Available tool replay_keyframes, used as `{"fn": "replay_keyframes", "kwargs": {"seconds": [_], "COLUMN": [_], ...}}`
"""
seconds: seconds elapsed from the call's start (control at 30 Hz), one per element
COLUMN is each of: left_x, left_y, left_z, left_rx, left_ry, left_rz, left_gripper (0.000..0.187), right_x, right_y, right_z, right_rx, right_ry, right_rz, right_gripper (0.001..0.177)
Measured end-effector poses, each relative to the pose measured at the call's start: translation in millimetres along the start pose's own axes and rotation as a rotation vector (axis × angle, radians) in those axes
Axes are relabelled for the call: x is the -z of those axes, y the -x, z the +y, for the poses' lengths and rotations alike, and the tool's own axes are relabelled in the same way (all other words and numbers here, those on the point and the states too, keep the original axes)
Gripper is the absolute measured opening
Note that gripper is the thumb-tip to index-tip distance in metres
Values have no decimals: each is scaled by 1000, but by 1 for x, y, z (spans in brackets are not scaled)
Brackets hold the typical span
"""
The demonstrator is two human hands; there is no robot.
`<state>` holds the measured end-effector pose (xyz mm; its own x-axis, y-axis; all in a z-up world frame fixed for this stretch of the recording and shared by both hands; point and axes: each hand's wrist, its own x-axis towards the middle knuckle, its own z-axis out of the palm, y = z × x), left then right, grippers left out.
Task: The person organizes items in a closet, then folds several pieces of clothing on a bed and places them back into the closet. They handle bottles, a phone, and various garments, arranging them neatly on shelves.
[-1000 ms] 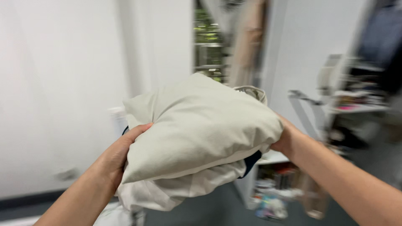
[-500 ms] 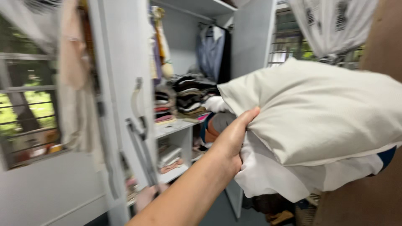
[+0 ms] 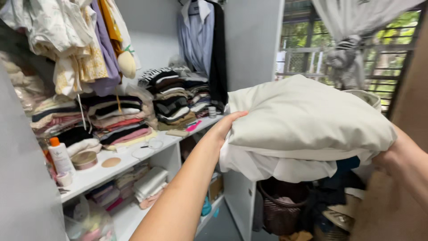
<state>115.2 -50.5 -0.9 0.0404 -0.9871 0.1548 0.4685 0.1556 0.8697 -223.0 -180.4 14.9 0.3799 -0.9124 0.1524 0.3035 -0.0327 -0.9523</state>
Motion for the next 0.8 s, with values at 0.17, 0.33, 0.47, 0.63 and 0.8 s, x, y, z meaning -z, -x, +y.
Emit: {"fn": "replay_keyframes", "kwargs": {"seconds": [0.17, 0.33, 0.47, 0.63, 0.8], "left_x": [106, 205, 266, 315, 407], "left_y": [-28, -31, -12, 21, 54], "left_z": [49, 104, 146, 174, 171], "left_rx": [3, -57, -154, -245, -223], "left_ry": [-63, -76, -140, -153, -239], "left_rz": [205, 281, 440, 787, 1167], "left_gripper": [47, 42, 42, 47, 61], "right_x": [-76, -181, -288, -424, -556], "right_y": [-106, -229, -314, -397, -473], "right_z": [45, 101, 140, 212, 334], "right_rx": [-76, -197, -271, -294, -244], "right_ry": [-10, -203, -255, -327, -214], "right_rz": [-70, -427, -657, -860, -934], "right_gripper": [45, 41, 40, 42, 41]}}
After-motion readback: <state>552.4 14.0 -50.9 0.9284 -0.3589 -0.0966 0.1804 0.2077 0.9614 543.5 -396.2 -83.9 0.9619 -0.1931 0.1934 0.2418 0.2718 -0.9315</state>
